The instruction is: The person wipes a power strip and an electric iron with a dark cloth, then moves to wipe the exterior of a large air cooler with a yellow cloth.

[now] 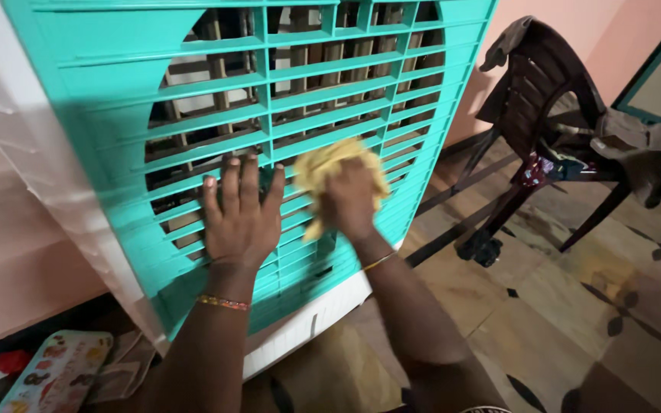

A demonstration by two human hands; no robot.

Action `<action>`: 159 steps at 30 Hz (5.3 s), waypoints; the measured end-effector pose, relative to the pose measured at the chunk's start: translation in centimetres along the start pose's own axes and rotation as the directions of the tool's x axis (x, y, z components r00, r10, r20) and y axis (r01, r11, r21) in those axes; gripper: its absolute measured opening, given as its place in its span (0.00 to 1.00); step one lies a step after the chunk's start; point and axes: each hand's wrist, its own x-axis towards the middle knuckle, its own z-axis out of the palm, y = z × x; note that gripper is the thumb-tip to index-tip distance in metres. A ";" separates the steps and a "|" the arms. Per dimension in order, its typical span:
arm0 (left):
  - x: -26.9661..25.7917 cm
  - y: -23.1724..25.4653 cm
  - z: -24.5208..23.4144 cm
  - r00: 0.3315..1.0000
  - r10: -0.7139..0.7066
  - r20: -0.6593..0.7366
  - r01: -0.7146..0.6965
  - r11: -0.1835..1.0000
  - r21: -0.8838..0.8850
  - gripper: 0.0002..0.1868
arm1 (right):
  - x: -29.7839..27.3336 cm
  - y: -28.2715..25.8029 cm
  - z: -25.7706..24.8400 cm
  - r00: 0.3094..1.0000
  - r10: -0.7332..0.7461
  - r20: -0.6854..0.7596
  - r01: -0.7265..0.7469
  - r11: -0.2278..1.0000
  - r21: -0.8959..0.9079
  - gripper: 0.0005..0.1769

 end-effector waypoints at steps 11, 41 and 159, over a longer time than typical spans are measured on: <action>0.3 0.0 -0.2 1.000 0.016 0.018 -0.017 0.998 0.053 0.20 | -0.8 14.3 -3.8 0.964 0.050 -0.260 -0.063 0.997 -0.043 0.19; 0.0 0.1 0.0 0.998 0.032 0.047 -0.034 0.998 0.046 0.21 | -3.0 15.4 -2.9 0.938 0.312 0.152 -0.301 0.949 -0.091 0.11; -9.8 -7.5 -2.0 0.992 -0.110 0.063 0.106 0.993 0.060 0.19 | -8.1 -8.2 5.0 0.922 0.263 0.285 -0.256 0.965 -0.059 0.08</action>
